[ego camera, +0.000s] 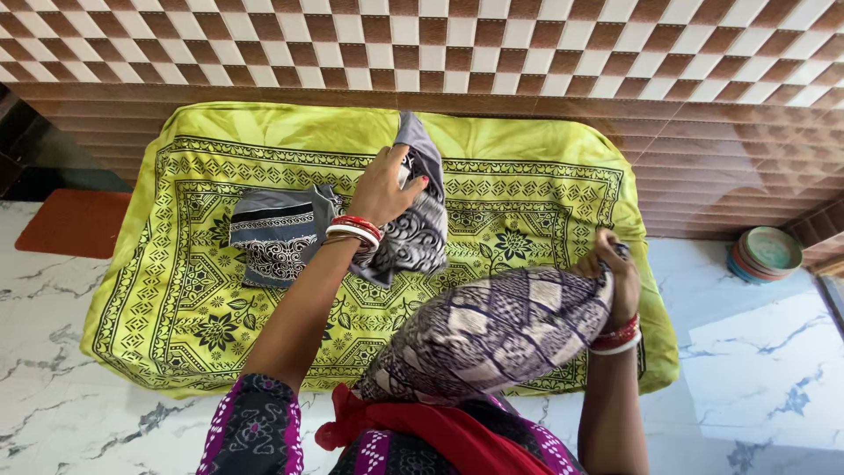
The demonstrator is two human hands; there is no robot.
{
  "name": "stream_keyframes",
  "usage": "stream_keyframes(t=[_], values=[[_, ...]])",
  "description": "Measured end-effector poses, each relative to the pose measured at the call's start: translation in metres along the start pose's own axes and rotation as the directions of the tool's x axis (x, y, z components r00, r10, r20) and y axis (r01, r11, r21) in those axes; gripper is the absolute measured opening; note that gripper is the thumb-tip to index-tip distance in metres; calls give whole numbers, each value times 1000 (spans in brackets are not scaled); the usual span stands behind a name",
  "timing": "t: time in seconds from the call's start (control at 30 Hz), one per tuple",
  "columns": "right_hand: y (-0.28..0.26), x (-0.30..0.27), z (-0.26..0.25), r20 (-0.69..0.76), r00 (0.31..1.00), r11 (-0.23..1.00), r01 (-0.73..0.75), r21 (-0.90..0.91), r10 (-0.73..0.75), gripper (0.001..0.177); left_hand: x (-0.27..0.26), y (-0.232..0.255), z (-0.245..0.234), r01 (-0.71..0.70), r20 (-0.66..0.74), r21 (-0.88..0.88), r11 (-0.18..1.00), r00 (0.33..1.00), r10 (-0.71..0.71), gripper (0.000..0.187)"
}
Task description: The person puts a patterned pillowcase onto a pillow and then folds it along with several other pillowcases on a bed.
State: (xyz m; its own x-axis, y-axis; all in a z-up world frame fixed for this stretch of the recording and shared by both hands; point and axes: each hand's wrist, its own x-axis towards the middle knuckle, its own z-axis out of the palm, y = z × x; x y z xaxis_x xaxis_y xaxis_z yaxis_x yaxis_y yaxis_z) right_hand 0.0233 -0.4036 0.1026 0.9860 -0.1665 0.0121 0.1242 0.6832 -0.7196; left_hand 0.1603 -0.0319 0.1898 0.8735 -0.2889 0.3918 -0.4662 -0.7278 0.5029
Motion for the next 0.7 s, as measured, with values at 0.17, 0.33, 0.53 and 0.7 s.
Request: stream_keyframes(t=[0.17,0.33,0.53,0.7], values=[[33,10,32,108,975,980,-194,-37,197,8,1,14,5,-229,-110,-219,948,972,210,101],[73,-1,74,16,973,892,-204,-403,230,8,-15,33,27,-207,-168,-696,688,978,125,101],[62,-51,72,213,972,890,184,-417,-101,15,-114,77,51,-189,-154,-694,694,982,112,119],[54,-30,8,131,891,652,412,-637,-435,21,-128,77,46,-99,-3,-717,690,990,139,117]])
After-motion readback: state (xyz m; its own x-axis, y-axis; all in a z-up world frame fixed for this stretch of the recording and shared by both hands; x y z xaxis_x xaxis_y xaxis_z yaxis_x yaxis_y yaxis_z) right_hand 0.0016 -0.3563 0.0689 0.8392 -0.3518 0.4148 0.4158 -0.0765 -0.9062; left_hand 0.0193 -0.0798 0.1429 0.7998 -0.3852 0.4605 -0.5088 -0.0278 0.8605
